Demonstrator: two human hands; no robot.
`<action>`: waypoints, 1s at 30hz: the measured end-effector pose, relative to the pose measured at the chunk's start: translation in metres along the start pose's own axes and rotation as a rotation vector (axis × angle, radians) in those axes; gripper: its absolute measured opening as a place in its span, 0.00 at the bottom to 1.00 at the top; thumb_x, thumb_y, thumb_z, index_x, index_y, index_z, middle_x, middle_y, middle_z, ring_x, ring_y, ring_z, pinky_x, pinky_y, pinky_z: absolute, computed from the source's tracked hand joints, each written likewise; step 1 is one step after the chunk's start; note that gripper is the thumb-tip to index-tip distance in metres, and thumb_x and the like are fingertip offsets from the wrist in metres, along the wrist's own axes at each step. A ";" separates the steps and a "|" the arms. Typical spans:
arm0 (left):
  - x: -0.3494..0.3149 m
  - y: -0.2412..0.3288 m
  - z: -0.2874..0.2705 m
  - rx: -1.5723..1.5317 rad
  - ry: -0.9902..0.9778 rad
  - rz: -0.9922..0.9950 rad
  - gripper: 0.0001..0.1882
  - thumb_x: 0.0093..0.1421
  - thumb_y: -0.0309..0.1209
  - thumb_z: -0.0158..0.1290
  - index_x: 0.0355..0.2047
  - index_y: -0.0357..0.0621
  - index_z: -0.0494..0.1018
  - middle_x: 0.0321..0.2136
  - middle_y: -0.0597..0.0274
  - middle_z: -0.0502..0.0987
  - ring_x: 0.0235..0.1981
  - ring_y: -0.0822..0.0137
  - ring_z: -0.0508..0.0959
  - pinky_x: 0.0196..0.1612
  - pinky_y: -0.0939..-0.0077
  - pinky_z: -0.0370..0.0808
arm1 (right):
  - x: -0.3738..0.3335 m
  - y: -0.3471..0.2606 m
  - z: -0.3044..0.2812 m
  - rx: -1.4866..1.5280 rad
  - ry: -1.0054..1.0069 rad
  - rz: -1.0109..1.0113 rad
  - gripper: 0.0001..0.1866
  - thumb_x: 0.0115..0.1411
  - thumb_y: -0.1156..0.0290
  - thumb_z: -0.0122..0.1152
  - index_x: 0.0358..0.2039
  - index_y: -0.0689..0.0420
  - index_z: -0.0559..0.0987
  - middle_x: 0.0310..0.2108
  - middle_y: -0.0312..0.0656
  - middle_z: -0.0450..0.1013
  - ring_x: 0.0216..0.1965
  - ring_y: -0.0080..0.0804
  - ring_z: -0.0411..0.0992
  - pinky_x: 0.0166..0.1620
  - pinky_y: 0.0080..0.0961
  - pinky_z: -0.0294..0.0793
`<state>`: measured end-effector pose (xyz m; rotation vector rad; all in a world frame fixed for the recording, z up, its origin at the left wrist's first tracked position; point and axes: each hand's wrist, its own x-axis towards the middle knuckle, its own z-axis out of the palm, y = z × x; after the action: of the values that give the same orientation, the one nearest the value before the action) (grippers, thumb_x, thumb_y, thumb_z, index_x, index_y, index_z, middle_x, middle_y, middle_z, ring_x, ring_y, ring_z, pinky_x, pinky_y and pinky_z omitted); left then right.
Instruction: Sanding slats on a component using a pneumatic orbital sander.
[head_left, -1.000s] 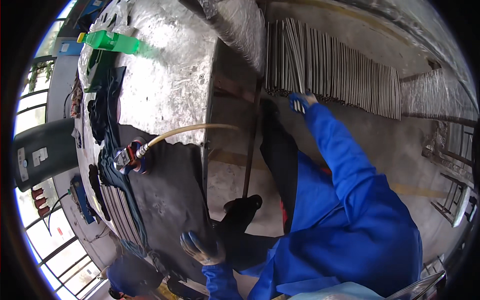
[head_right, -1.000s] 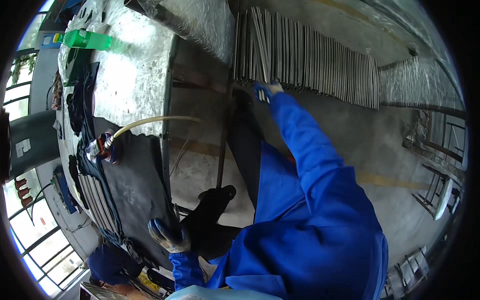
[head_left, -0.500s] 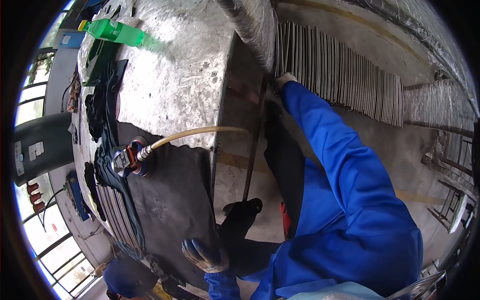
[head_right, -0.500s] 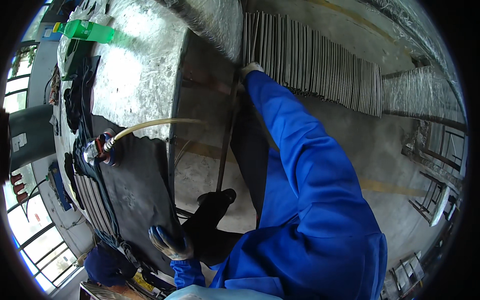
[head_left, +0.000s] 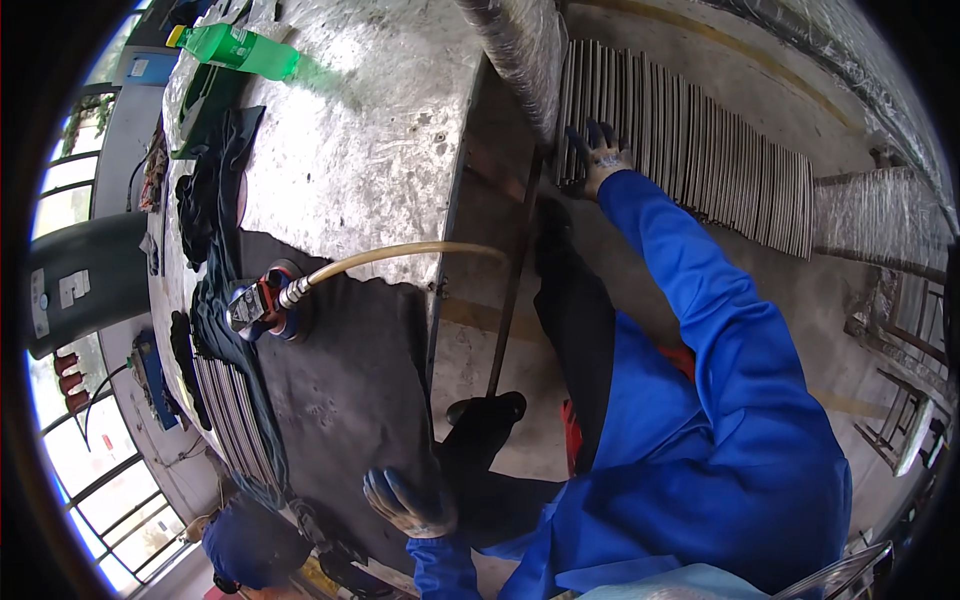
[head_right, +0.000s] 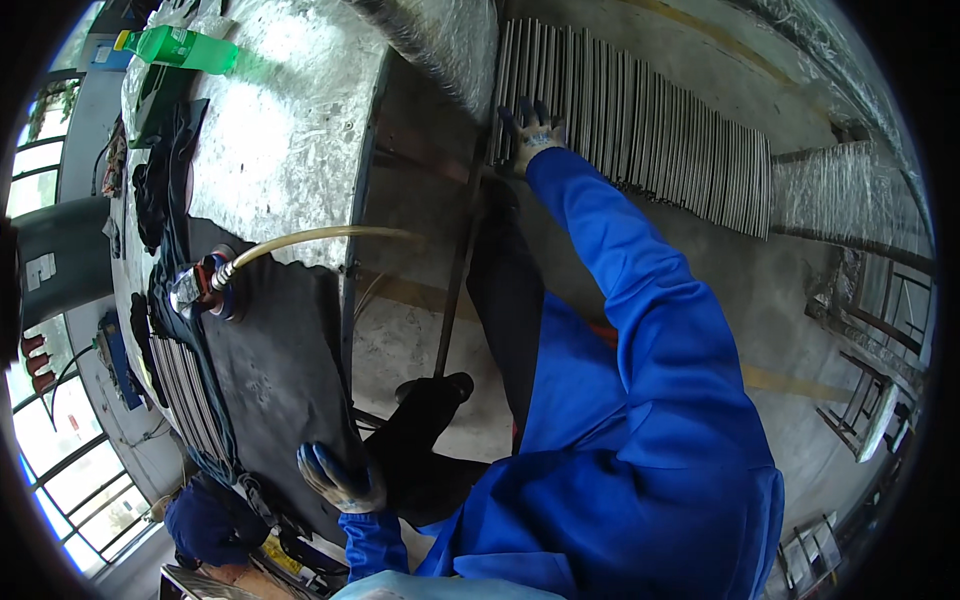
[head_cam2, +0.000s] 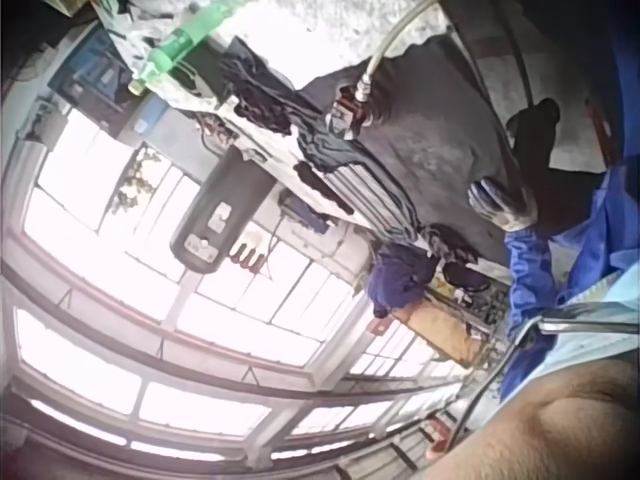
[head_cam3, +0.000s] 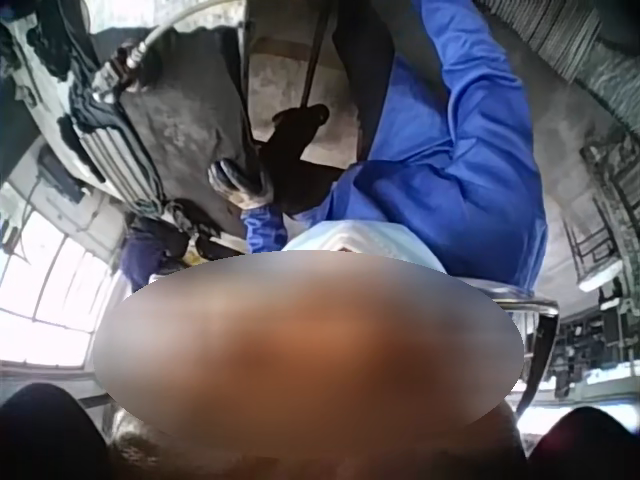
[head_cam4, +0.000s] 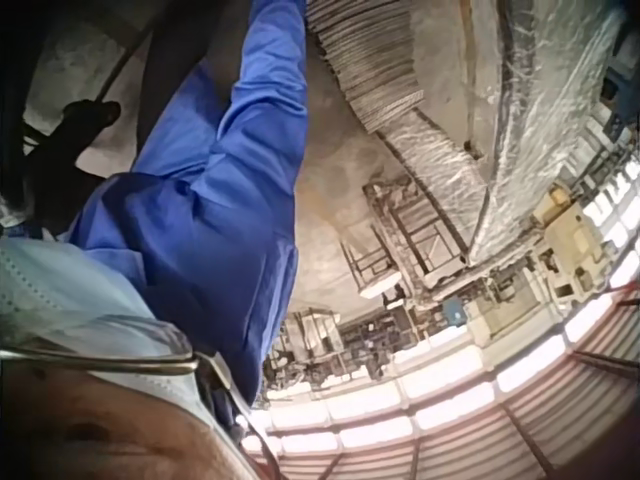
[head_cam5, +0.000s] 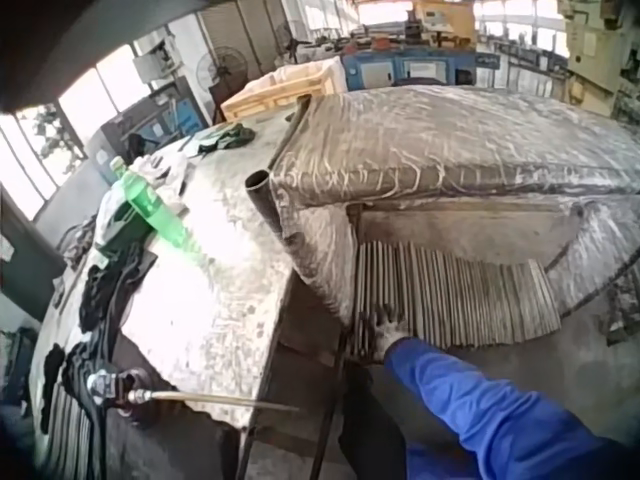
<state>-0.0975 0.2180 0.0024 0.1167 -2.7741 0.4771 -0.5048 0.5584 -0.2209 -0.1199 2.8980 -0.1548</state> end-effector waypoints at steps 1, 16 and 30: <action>0.000 0.000 -0.001 0.001 -0.014 -0.003 0.38 0.49 0.33 0.58 0.61 0.35 0.59 0.57 0.38 0.63 0.56 0.39 0.67 0.60 0.47 0.65 | -0.001 -0.003 0.001 -0.068 -0.001 -0.042 0.50 0.47 0.47 0.64 0.68 0.43 0.52 0.70 0.47 0.42 0.67 0.53 0.48 0.58 0.53 0.63; 0.004 0.004 -0.001 -0.041 0.023 -0.019 0.40 0.48 0.32 0.60 0.61 0.35 0.59 0.57 0.37 0.63 0.56 0.38 0.67 0.59 0.47 0.66 | 0.018 -0.011 0.020 -0.084 -0.044 -0.090 0.53 0.48 0.40 0.62 0.69 0.42 0.48 0.71 0.43 0.42 0.71 0.51 0.39 0.63 0.60 0.52; 0.006 0.005 -0.001 -0.037 0.045 -0.010 0.38 0.48 0.32 0.60 0.59 0.34 0.61 0.56 0.37 0.65 0.55 0.39 0.68 0.58 0.47 0.67 | 0.040 -0.007 0.028 0.016 -0.028 -0.046 0.48 0.51 0.40 0.58 0.68 0.43 0.51 0.71 0.43 0.42 0.71 0.51 0.38 0.63 0.60 0.53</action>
<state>-0.1038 0.2224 0.0034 0.1100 -2.7352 0.4203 -0.5366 0.5452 -0.2566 -0.1847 2.8673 -0.1826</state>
